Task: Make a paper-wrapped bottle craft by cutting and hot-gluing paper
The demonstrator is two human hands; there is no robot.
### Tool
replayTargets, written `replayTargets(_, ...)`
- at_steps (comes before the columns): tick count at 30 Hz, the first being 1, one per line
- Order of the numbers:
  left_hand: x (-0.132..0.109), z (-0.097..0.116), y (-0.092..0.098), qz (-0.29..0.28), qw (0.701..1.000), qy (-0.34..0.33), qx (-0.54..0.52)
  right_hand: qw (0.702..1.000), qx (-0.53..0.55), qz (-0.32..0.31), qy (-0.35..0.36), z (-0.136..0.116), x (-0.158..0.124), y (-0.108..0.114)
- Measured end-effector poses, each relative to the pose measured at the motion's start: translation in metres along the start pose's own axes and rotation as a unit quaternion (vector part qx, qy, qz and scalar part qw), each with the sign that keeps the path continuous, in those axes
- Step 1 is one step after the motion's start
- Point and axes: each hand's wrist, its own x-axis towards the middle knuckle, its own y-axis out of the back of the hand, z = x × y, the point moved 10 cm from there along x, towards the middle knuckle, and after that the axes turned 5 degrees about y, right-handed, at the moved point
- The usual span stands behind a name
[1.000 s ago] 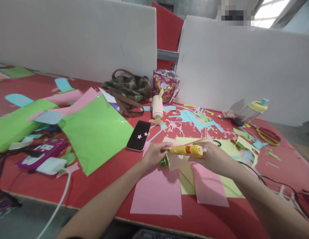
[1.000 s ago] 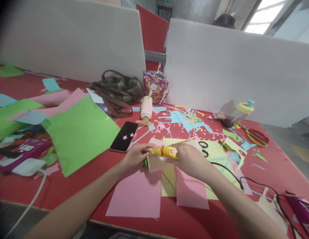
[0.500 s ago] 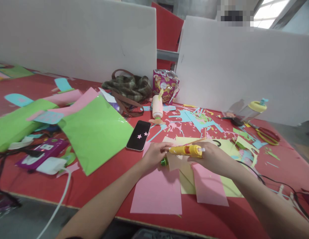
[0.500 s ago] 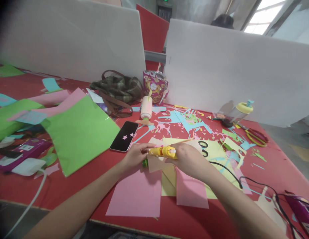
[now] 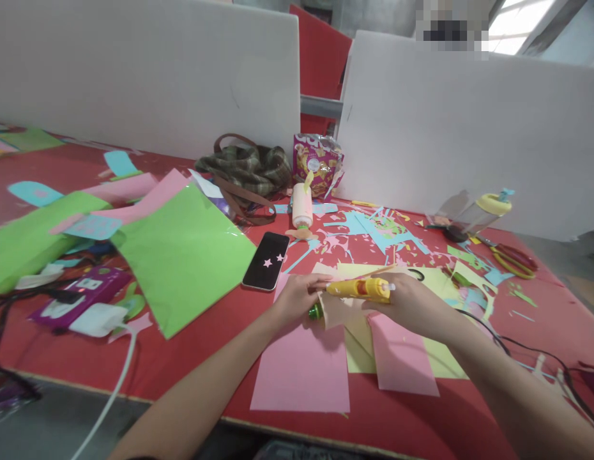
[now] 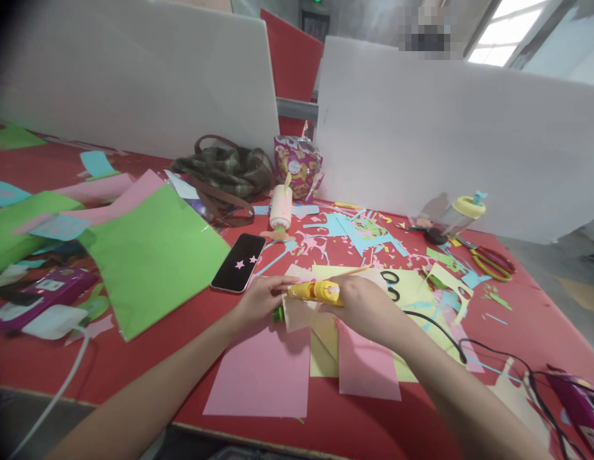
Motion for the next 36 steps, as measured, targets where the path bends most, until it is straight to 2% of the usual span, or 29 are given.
replayTargets(3, -0.001, 0.0, -0.001, -0.003, 0.999, 0.017, -0.039, 1.0, 0.002, -0.013, 0.001, 0.003, -0.001, -0.004)
replayTargets(10, -0.004, -0.003, -0.005, -0.016, 0.99, 0.07, -0.119, 1.0, -0.007, 0.005, -0.013, 0.012, -0.006, 0.001)
replayTargets(36, -0.003, -0.005, -0.006, -0.028, 0.992, 0.07, -0.102, 0.999, -0.025, -0.029, -0.021, 0.011, -0.012, -0.001)
